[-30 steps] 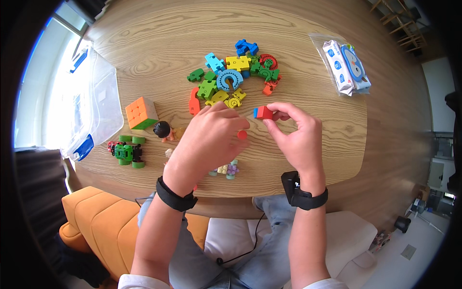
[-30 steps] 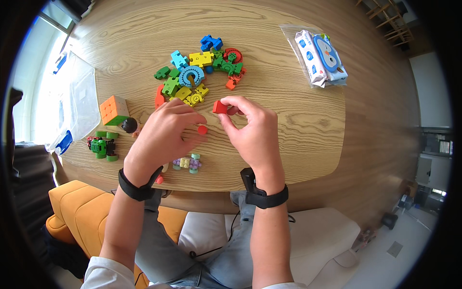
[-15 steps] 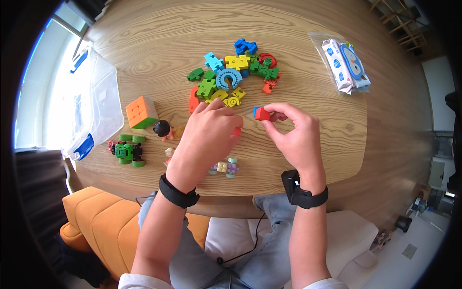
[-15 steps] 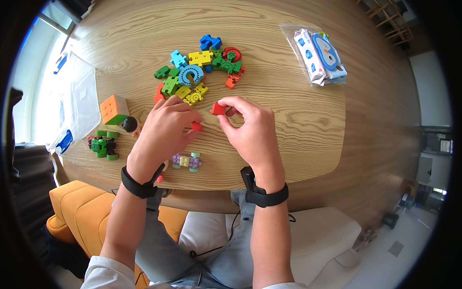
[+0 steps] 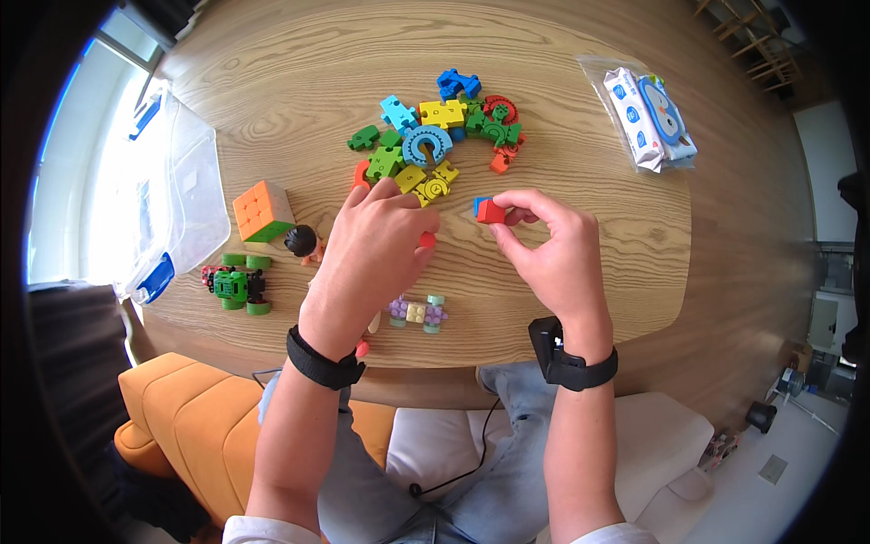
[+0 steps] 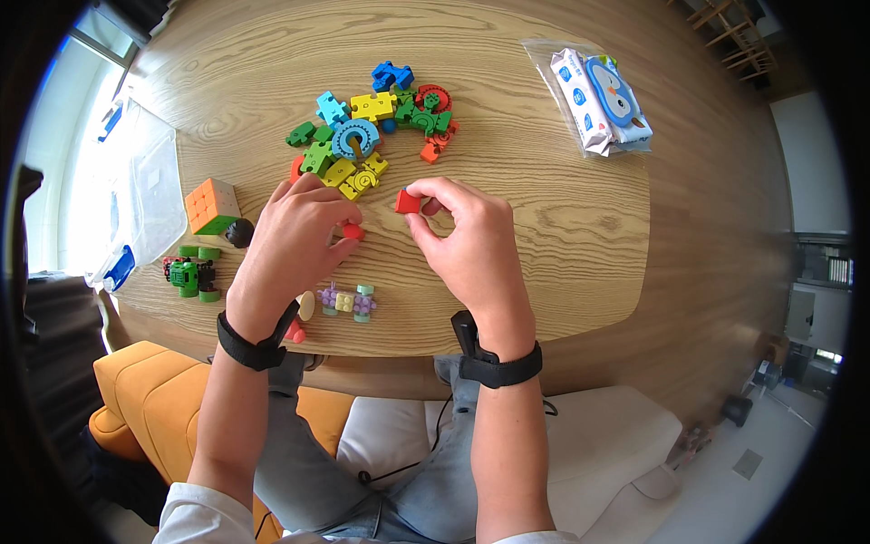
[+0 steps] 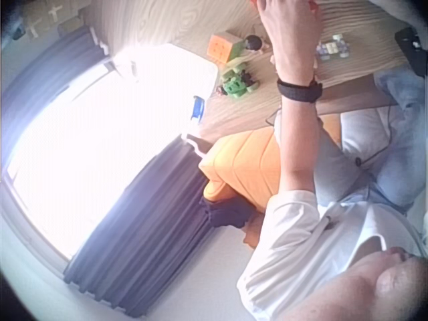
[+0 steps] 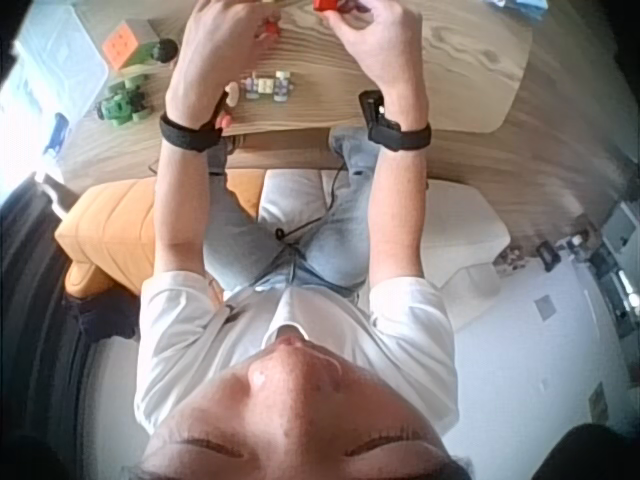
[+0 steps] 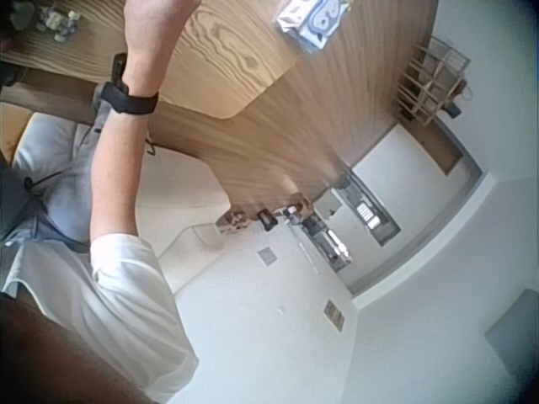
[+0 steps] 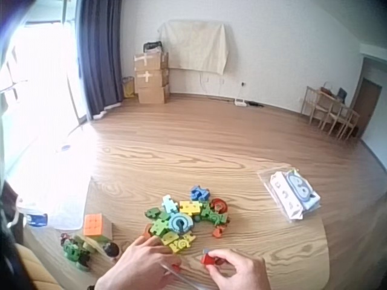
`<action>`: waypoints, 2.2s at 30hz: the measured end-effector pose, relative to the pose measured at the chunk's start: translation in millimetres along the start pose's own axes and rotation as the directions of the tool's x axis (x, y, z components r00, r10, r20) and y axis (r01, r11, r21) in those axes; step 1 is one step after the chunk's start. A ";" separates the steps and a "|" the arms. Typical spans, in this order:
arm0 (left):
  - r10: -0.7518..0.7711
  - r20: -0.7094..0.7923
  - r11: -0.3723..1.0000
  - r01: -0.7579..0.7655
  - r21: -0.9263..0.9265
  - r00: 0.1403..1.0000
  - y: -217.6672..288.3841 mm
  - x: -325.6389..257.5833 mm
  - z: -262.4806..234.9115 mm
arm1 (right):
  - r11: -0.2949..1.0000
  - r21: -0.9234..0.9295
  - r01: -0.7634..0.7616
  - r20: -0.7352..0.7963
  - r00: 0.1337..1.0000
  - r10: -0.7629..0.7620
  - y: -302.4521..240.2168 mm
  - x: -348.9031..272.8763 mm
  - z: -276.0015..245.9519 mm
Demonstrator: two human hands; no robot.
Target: The person assembles small plastic toys on a wooden table, including a green vehicle, a red car, and a purple train. They connect wheels to the vehicle, attach parts to the train, and handle a small figurine and a Rubik's cube.
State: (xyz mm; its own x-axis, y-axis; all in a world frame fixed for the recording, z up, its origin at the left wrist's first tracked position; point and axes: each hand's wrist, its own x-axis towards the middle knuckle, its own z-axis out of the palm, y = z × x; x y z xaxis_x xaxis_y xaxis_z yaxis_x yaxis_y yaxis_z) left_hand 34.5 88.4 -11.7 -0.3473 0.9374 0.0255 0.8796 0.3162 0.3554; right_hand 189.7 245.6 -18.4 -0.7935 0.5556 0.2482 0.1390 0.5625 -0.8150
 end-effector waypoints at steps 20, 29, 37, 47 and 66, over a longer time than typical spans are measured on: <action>-0.031 0.073 1.000 0.031 0.005 0.997 3.7 -3.0 -7.6 | 1.000 -0.025 -0.019 0.164 0.986 0.023 3.6 -2.8 7.6; -0.060 -0.020 0.994 0.058 -0.095 0.998 -4.8 -4.2 -15.8 | 0.996 0.015 -0.092 0.256 0.963 0.085 11.4 -8.6 19.8; -0.042 -0.116 0.994 0.030 -0.101 0.992 -13.9 -3.0 -17.2 | 0.994 -0.062 -0.087 0.246 0.964 0.099 13.0 -10.6 24.6; -0.118 -0.195 0.985 0.091 -0.145 0.974 -26.1 -1.9 -28.8 | 0.988 -0.123 -0.098 0.216 0.969 0.123 17.5 -12.5 30.3; -0.197 -0.211 0.964 0.150 -0.222 0.957 -56.1 3.8 -4.5 | 0.988 -0.135 -0.081 0.196 0.975 0.107 20.0 -11.7 31.6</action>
State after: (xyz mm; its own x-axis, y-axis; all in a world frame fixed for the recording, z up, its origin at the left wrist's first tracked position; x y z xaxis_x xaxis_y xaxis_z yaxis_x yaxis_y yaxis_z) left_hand -17.7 73.6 -27.3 -0.5746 0.8044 0.1510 0.7234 0.4129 0.5534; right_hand 183.0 231.1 -54.2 -0.8746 0.4819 0.0526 0.2813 0.5929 -0.7545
